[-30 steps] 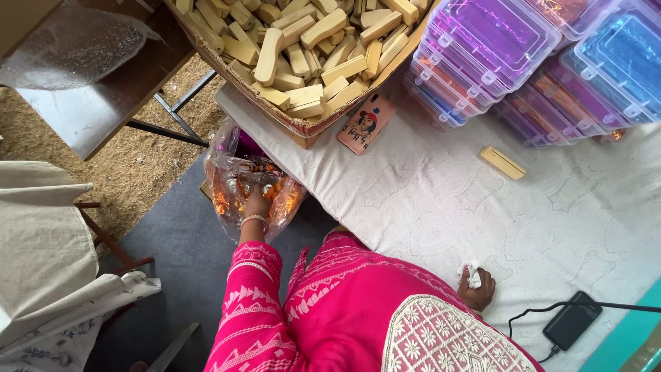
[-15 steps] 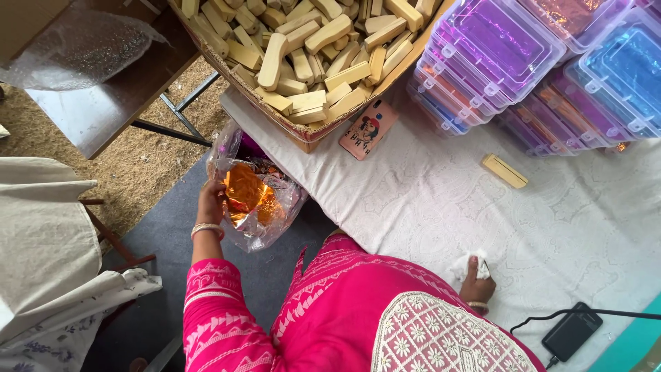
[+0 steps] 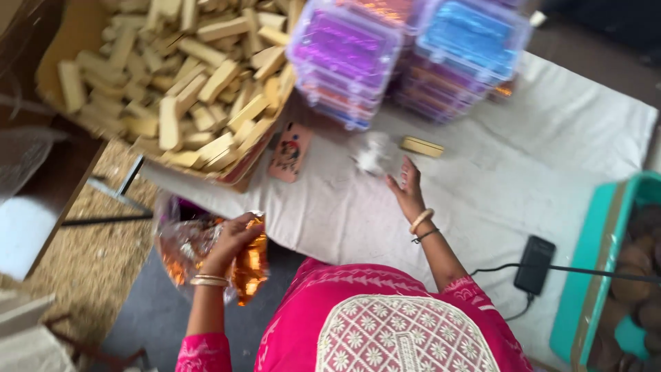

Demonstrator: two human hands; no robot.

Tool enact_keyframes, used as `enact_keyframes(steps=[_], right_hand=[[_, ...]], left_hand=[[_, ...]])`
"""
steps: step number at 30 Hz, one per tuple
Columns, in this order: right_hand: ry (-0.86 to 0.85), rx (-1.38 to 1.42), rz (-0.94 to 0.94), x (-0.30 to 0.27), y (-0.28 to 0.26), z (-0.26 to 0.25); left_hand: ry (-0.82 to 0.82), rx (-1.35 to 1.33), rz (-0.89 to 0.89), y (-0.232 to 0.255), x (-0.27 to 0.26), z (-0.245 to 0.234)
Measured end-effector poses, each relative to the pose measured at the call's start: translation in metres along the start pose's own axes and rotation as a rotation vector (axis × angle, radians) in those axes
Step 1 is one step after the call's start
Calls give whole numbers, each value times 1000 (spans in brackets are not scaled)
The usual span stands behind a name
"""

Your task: Packing wooden blocks and small items into plastic containers and wrapping them in decorative foil.

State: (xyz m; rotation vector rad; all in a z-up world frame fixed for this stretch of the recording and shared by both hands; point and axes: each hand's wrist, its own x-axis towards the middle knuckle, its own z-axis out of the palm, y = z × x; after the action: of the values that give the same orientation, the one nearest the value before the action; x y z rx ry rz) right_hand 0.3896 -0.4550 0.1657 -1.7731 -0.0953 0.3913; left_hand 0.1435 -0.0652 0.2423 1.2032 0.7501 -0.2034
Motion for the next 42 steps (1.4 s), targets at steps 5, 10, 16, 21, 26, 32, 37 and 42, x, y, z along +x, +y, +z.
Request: enact_keyframes(steps=[5, 10, 16, 21, 26, 32, 37, 42], right_hand=[[-203, 142, 105, -39, 13, -21], [-229, 325, 258, -88, 1, -20], [3, 554, 328, -100, 48, -44], [235, 379, 190, -101, 110, -70], [298, 188, 87, -95, 123, -77], [277, 252, 20, -78, 123, -75], [366, 1, 91, -84, 98, -86], [380, -185, 198, -73, 82, -81]], left_hand=[[7, 1008, 607, 18, 37, 121], [-202, 1396, 1010, -18, 71, 238], [-618, 1493, 753, -35, 57, 329], [-843, 1278, 460, -58, 74, 328], [-692, 1269, 957, -76, 84, 323], [-840, 1356, 1100, -80, 76, 323], [-842, 1371, 1083, -82, 85, 316], [-840, 1422, 941, -74, 90, 313]])
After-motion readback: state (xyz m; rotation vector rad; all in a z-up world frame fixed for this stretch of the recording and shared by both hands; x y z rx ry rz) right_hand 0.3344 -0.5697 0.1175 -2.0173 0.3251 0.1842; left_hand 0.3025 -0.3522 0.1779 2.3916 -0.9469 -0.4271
